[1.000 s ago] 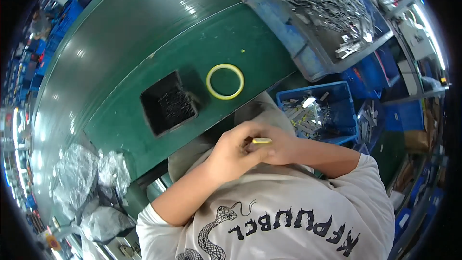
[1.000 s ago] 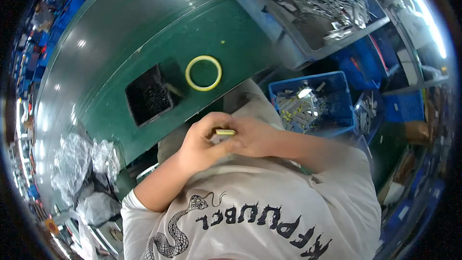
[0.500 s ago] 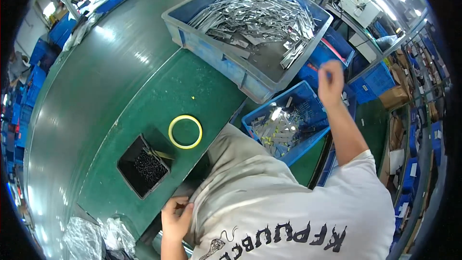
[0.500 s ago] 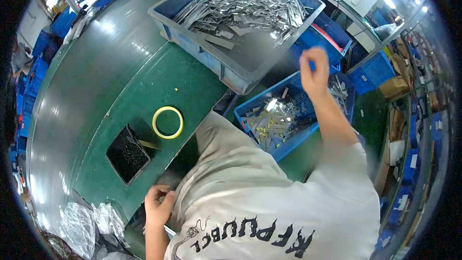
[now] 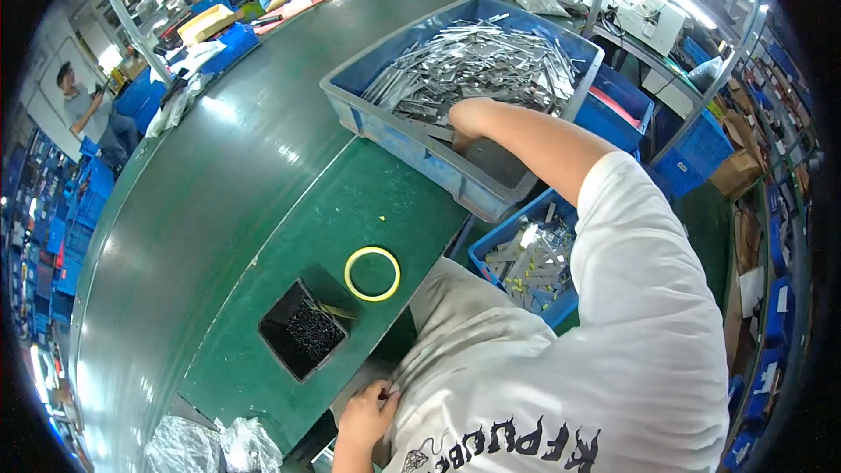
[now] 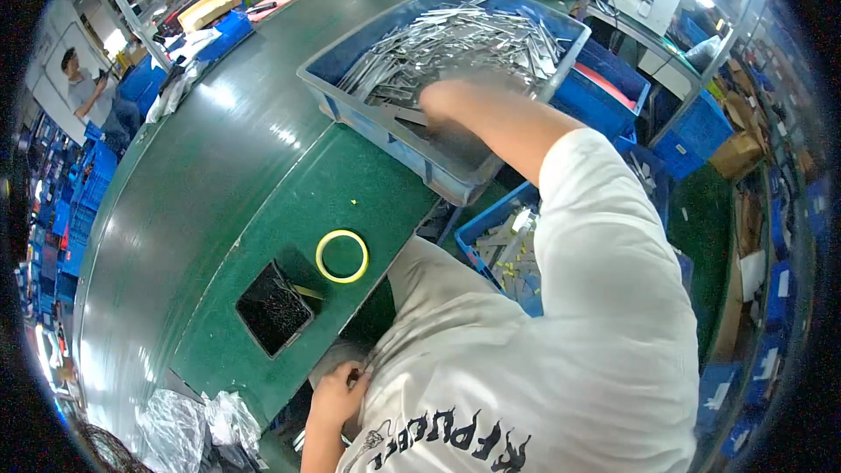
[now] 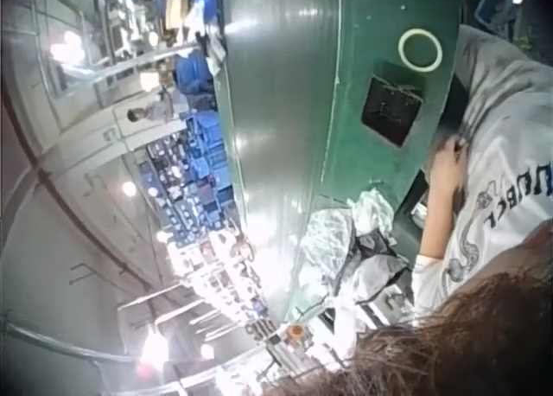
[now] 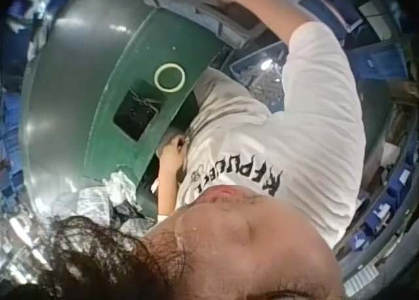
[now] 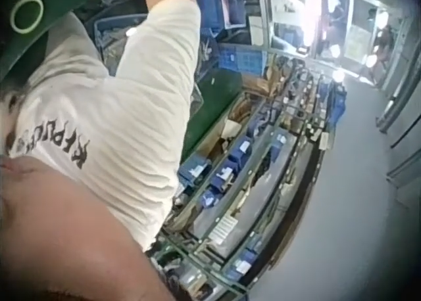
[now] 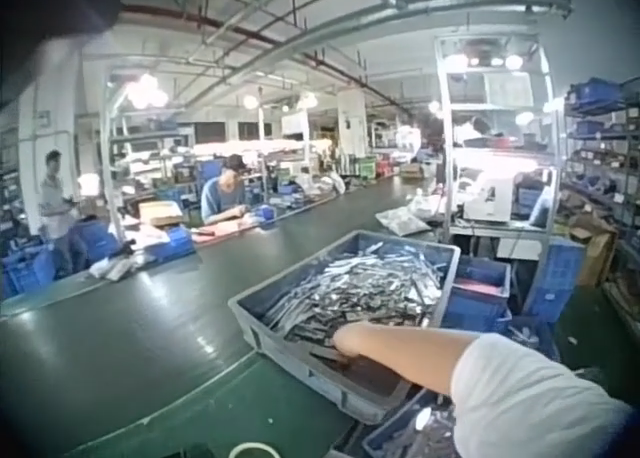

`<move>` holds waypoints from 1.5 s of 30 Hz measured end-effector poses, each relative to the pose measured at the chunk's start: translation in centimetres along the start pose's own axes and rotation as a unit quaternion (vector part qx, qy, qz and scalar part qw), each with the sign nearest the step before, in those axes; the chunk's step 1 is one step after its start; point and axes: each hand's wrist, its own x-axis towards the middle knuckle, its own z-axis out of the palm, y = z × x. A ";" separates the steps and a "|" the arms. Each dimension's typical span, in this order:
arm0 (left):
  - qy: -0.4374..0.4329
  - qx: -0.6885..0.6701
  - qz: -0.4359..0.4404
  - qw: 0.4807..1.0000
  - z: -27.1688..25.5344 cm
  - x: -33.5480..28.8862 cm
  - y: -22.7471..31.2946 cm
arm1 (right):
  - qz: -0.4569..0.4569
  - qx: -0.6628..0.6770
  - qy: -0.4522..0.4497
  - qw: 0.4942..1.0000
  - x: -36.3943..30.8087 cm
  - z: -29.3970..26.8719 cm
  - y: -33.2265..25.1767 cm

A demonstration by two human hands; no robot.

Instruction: Applying yellow adhesive tape to small metal components at a factory workbench.

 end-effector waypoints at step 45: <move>0.113 -0.293 0.127 0.941 -1.1 -2.1 -0.7 | -0.661 0.142 0.272 0.685 -21.3 0.1 -25.2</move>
